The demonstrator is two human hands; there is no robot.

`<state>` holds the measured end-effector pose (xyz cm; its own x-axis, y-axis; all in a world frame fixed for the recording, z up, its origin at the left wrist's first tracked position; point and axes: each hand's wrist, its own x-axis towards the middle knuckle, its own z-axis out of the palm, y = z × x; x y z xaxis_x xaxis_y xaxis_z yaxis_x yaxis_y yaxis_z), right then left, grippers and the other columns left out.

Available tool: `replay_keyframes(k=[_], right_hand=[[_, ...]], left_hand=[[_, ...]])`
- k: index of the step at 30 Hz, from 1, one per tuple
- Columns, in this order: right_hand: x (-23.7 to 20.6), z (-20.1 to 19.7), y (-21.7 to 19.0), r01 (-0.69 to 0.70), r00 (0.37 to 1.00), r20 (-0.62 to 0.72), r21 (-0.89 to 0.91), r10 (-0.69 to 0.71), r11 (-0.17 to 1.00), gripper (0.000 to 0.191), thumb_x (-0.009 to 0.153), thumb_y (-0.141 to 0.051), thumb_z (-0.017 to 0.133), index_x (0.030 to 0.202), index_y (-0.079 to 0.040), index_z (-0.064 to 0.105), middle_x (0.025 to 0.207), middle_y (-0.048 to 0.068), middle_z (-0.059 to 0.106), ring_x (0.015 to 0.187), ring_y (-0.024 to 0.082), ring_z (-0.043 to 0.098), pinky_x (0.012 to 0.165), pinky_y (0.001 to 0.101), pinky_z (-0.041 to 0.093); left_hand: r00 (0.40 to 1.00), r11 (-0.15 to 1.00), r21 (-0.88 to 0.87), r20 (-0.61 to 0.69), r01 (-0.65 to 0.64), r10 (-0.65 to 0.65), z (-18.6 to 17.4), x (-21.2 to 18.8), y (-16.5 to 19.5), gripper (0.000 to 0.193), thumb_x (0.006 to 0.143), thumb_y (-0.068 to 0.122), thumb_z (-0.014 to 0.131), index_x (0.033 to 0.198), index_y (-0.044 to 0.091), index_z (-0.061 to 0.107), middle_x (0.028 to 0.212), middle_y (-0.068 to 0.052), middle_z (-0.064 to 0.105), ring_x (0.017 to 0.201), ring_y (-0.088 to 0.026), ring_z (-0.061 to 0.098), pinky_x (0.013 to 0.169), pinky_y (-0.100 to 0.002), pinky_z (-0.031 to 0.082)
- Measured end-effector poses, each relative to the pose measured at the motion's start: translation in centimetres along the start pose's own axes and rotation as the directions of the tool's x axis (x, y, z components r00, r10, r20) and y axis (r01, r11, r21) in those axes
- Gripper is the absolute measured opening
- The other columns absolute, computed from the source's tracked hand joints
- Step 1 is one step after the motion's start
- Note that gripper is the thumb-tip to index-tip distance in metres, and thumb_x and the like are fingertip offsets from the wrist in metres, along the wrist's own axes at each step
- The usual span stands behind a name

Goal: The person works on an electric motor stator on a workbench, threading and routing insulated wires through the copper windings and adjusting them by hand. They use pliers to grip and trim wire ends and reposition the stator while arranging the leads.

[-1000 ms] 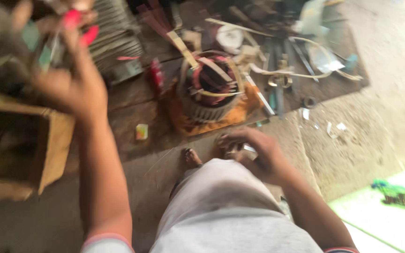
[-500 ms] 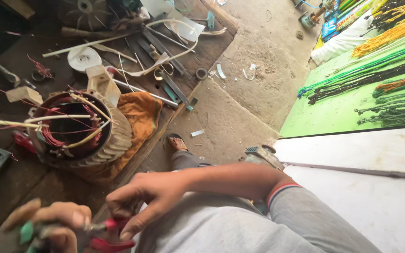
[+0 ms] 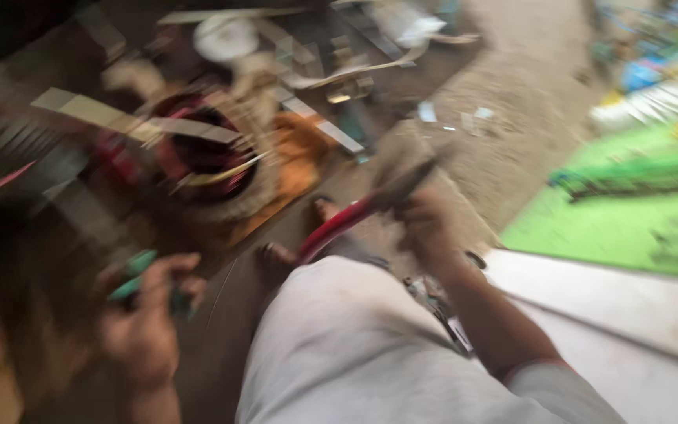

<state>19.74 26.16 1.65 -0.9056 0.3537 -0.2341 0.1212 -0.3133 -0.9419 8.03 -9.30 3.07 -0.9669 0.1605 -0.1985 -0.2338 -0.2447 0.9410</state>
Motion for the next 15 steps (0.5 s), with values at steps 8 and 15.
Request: replay_keyframes(k=[8, 15], right_hand=[[1.7, 1.6, 0.3, 0.181, 0.955, 0.267, -0.165, -0.132, 0.970, 0.043, 0.101, -0.005, 0.056, 0.143, -0.006, 0.045, 0.151, 0.021, 0.050, 0.144, 0.031, 0.051, 0.122, 0.0467, 0.037], [1.0, 6.0, 0.9, 0.015, 0.974, 0.142, -0.814, 0.174, 0.580, 0.008, 0.101, -0.014, 0.058, 0.104, -0.007, 0.057, 0.098, 0.014, 0.079, 0.075, 0.018, 0.071, 0.070, 0.0371, 0.056]], left_hand=[[0.975, 0.707, 0.705, 0.191, -0.057, -0.111, -1.2, 1.0, 3.0, 0.025, 0.095, 0.027, 0.070, 0.098, 0.003, 0.066, 0.079, -0.009, 0.072, 0.072, -0.020, 0.073, 0.065, -0.035, 0.057], [0.929, 0.491, 0.828, 0.359, -0.271, -0.092, 1.5, 3.5, 4.8, 0.028, 0.095, 0.026, 0.068, 0.091, 0.001, 0.055, 0.079, -0.019, 0.068, 0.078, -0.040, 0.072, 0.063, -0.049, 0.055]])
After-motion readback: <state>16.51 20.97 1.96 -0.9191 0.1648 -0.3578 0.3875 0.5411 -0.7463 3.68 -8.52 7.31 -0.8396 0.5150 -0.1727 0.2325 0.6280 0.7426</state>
